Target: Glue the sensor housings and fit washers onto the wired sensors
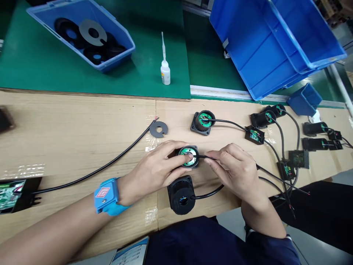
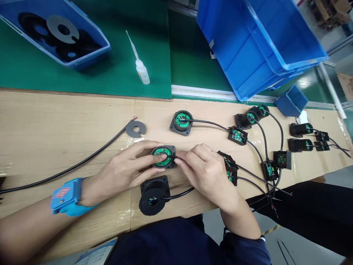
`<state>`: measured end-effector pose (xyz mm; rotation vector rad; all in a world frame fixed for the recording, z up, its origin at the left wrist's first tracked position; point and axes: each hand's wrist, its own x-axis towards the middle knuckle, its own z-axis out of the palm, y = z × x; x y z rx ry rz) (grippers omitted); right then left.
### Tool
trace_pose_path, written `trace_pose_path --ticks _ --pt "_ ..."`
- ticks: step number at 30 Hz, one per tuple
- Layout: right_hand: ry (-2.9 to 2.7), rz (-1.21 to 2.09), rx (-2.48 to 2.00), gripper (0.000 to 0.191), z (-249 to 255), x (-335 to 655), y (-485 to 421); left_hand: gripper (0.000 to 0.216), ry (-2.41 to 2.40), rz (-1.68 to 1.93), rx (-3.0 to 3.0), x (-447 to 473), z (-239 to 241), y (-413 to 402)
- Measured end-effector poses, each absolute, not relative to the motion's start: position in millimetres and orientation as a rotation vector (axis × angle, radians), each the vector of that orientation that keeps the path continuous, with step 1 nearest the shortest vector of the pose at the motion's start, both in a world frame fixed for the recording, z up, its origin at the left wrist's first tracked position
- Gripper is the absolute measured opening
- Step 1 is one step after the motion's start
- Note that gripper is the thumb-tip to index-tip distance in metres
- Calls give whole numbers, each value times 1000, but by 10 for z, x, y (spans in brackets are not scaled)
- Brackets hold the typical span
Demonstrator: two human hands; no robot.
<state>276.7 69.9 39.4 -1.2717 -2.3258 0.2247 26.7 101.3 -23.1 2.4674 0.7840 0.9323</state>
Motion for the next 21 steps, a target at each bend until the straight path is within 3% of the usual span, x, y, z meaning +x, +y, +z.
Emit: trace_pose_path --ticks 3,7,12,17,21 --pt "-2284 306 -1292 9 399 2762 708 26 793 904 2441 274 -236 1005" --pt "-2285 328 -1303 8 417 2785 691 48 834 822 2367 165 -141 1084" --pt "-2296 313 -1302 10 404 2809 677 30 1302 661 2528 -217 54 1390" --pt "-2301 320 -1299 9 384 2813 684 55 1250 413 2719 -353 41 1617" --pt "-2290 350 -1306 10 400 2813 679 44 1267 324 2736 -249 -39 1691"
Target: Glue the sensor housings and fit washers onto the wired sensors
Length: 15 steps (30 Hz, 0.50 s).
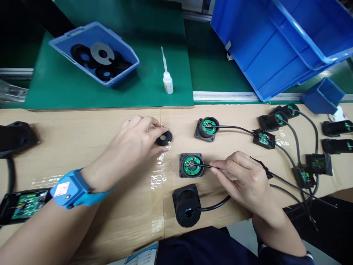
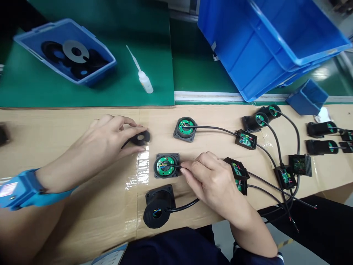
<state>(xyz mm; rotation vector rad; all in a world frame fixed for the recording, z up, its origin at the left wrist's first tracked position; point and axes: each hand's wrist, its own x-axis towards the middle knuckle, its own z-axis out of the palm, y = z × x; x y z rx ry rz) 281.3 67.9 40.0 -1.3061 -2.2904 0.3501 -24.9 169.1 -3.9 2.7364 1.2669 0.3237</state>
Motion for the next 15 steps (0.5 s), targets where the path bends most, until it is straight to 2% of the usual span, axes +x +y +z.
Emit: trace_pose_path --ticks 9,15 --pt "-2299 400 -1313 12 414 2817 685 37 1001 385 2593 -271 -15 1573" --pt "-2298 441 -1332 14 432 2825 680 34 995 387 2649 -250 -43 1505"
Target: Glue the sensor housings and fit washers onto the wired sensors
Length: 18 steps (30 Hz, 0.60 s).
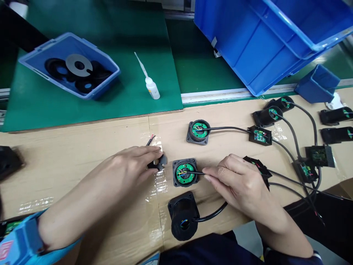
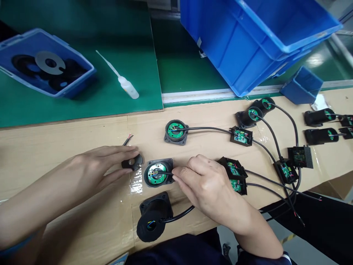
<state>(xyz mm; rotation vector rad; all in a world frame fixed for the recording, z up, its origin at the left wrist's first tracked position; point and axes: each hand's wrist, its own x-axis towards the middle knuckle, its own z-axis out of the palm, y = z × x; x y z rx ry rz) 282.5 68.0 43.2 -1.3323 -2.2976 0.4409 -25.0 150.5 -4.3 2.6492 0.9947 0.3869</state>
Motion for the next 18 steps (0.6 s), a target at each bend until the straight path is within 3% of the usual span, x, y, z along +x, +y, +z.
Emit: trace_pose_path --ticks 4,18 --pt "-2291 459 -1323 15 427 2829 686 28 988 313 2658 -222 9 1486" --pt "-2309 413 -1301 14 431 2846 714 51 1122 145 2661 -157 114 1331"
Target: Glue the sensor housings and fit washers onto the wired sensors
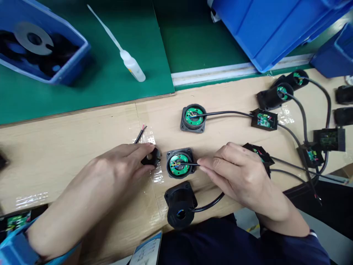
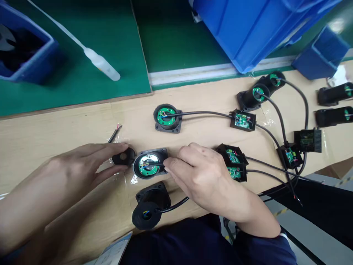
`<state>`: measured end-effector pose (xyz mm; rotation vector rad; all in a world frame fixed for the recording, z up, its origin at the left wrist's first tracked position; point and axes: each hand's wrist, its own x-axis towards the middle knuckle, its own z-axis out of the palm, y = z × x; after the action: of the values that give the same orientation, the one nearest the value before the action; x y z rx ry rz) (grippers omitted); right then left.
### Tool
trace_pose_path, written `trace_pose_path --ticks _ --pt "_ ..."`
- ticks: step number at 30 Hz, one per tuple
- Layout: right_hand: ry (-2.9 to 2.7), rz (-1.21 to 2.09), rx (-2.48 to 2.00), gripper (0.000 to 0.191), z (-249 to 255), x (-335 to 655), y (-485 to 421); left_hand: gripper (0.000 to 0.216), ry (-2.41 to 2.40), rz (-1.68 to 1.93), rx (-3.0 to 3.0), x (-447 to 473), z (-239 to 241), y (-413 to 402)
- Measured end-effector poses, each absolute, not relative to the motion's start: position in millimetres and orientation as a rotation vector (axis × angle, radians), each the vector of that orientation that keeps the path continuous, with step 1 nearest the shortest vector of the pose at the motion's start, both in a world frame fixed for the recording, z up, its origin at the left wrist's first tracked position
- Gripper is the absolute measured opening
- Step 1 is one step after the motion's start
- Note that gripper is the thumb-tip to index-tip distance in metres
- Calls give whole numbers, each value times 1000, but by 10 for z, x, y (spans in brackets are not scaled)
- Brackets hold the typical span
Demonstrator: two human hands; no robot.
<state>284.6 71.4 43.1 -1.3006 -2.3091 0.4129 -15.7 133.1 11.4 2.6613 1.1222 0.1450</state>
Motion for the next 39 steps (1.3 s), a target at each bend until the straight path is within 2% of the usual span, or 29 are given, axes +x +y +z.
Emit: trace_pose_path --ticks 2,5,8,13,20,27,31,35,39 --pt "-2305 413 -1301 14 436 2846 718 50 1169 105 2632 -151 175 1303" --pt "-2299 426 -1299 13 451 2844 725 50 1281 290 2599 -92 326 1208" --pt "-2292 438 -1293 13 451 2843 727 52 1195 444 2545 38 476 1090" --pt "-2304 448 -1301 14 422 2846 720 50 956 434 2581 241 521 1042" --pt "-2297 466 -1290 16 439 2842 712 53 939 342 2716 325 453 1100" --pt "-2322 452 -1285 18 401 2847 693 42 933 338 2846 391 475 1103" --pt "-2305 254 -1329 15 500 2837 646 42 969 276 2893 401 488 1085" --pt "-2349 128 -1191 25 605 2752 545 46 920 198 2924 377 481 1041" --pt "-2481 106 -1177 36 489 2640 490 46 862 145 2955 325 431 982"
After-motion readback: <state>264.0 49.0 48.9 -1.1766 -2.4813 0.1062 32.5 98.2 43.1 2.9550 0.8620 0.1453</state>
